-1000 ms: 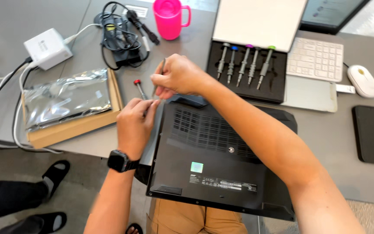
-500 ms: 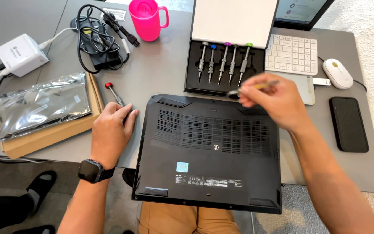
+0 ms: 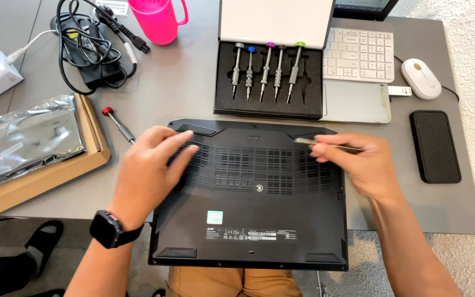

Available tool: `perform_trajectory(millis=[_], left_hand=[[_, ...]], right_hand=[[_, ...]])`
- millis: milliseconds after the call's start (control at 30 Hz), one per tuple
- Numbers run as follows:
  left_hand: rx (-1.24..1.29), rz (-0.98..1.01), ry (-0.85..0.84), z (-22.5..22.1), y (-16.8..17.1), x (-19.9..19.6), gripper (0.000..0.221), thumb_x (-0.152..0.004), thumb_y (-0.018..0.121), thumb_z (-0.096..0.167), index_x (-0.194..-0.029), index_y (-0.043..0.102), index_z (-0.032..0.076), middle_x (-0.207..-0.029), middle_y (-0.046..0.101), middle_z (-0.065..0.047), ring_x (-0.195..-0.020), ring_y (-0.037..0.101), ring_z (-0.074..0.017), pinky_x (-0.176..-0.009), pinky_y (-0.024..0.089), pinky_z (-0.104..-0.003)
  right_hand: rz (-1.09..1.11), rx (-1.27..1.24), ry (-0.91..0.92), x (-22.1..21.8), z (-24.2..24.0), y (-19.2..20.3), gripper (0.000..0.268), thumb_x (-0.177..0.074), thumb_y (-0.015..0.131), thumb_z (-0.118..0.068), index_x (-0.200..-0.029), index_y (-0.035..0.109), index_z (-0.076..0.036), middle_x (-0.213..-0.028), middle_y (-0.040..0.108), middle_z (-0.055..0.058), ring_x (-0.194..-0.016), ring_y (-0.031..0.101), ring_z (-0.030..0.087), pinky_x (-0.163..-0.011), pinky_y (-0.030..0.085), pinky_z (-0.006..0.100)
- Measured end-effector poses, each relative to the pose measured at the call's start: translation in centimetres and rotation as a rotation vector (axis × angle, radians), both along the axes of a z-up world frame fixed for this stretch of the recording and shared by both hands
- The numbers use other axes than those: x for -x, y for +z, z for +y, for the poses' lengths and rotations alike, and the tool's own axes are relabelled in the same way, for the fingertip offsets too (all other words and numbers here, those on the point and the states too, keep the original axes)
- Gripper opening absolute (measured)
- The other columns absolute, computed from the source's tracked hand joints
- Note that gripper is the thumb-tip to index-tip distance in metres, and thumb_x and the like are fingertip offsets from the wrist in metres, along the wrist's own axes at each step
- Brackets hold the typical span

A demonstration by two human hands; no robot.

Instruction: The person uses a screwdriver to remove several screws from the bottom of a laptop, places the screws on the desk, and then uses a pair of tweezers to pry along the seam of the back panel.

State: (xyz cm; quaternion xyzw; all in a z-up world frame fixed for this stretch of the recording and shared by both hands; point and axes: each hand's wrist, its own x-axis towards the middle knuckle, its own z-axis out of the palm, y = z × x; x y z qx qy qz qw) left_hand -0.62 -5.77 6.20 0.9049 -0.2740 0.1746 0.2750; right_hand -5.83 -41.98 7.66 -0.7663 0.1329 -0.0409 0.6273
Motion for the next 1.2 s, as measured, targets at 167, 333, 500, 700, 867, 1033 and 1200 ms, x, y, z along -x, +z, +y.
perform_trajectory(millis=[167, 333, 500, 700, 867, 1033, 1200], left_hand=[[-0.007, -0.033, -0.221, -2.1, 0.1, 0.0, 0.026, -0.098, 0.072, 0.022, -0.114, 0.071, 0.002, -0.113, 0.065, -0.016, -0.107, 0.062, -0.0359, -0.092, 0.054, -0.048], [-0.117, 0.031, -0.279, -2.3, -1.2, 0.2, 0.043, -0.099, 0.066, 0.04, -0.129, 0.066, 0.009, -0.149, 0.054, -0.02, -0.144, 0.045, -0.0396, -0.118, 0.036, -0.054], [-0.08, 0.071, -0.288, -2.1, -1.6, 0.3, 0.045, -0.1, 0.063, 0.038, -0.132, 0.063, 0.007, -0.152, 0.051, -0.02, -0.145, 0.043, -0.0406, -0.122, 0.033, -0.054], [-0.038, 0.124, -0.291, -2.1, -2.0, 0.3, 0.047, -0.1, 0.064, 0.037, -0.135, 0.063, 0.007, -0.154, 0.049, -0.02, -0.147, 0.04, -0.0394, -0.123, 0.031, -0.054], [-0.011, 0.143, -0.29, -2.0, -1.8, 0.4, 0.046, -0.099, 0.065, 0.036, -0.135, 0.064, 0.007, -0.153, 0.049, -0.02, -0.147, 0.041, -0.0392, -0.124, 0.031, -0.054], [-0.009, 0.139, -0.291, -2.0, -1.7, 0.4, 0.046, -0.1, 0.064, 0.037, -0.135, 0.064, 0.007, -0.154, 0.049, -0.02, -0.147, 0.041, -0.0392, -0.124, 0.031, -0.054], [-0.014, 0.14, -0.287, -2.0, -1.7, 0.4, 0.047, -0.1, 0.064, 0.037, -0.135, 0.064, 0.007, -0.154, 0.049, -0.02, -0.148, 0.04, -0.0385, -0.124, 0.03, -0.054]], right_hand=[[0.261, 0.326, 0.221, -1.5, 2.3, 3.3, 0.01, -0.083, 0.085, -0.01, -0.092, 0.086, -0.009, -0.089, 0.084, 0.002, -0.083, 0.075, 0.006, -0.078, 0.058, 0.018], [0.232, 0.845, 0.49, -3.0, 1.6, 4.7, 0.018, -0.096, 0.067, -0.033, -0.105, 0.08, -0.026, -0.089, 0.078, -0.014, -0.056, 0.046, 0.011, -0.061, 0.039, 0.028], [-0.149, 0.724, 0.389, -4.5, 3.1, 1.6, 0.015, -0.099, 0.067, -0.016, -0.112, 0.074, -0.014, -0.104, 0.073, -0.002, -0.088, 0.063, 0.011, -0.068, 0.047, 0.025], [-0.378, 0.748, 0.52, -5.2, 3.4, -0.1, 0.018, -0.101, 0.066, -0.007, -0.118, 0.073, -0.01, -0.106, 0.067, 0.004, -0.09, 0.063, 0.015, -0.076, 0.049, 0.026], [-0.362, 0.756, 0.519, -5.1, 3.7, -0.2, 0.017, -0.101, 0.066, -0.008, -0.117, 0.074, -0.009, -0.107, 0.069, 0.003, -0.094, 0.065, 0.015, -0.08, 0.051, 0.027], [-0.354, 0.774, 0.506, -5.1, 3.8, -0.2, 0.018, -0.102, 0.066, -0.009, -0.118, 0.074, -0.01, -0.106, 0.069, 0.002, -0.095, 0.065, 0.016, -0.082, 0.051, 0.028], [-0.37, 0.76, 0.51, -5.2, 3.8, -0.4, 0.017, -0.101, 0.066, -0.007, -0.117, 0.074, -0.008, -0.107, 0.07, 0.004, -0.096, 0.065, 0.016, -0.083, 0.052, 0.028]])
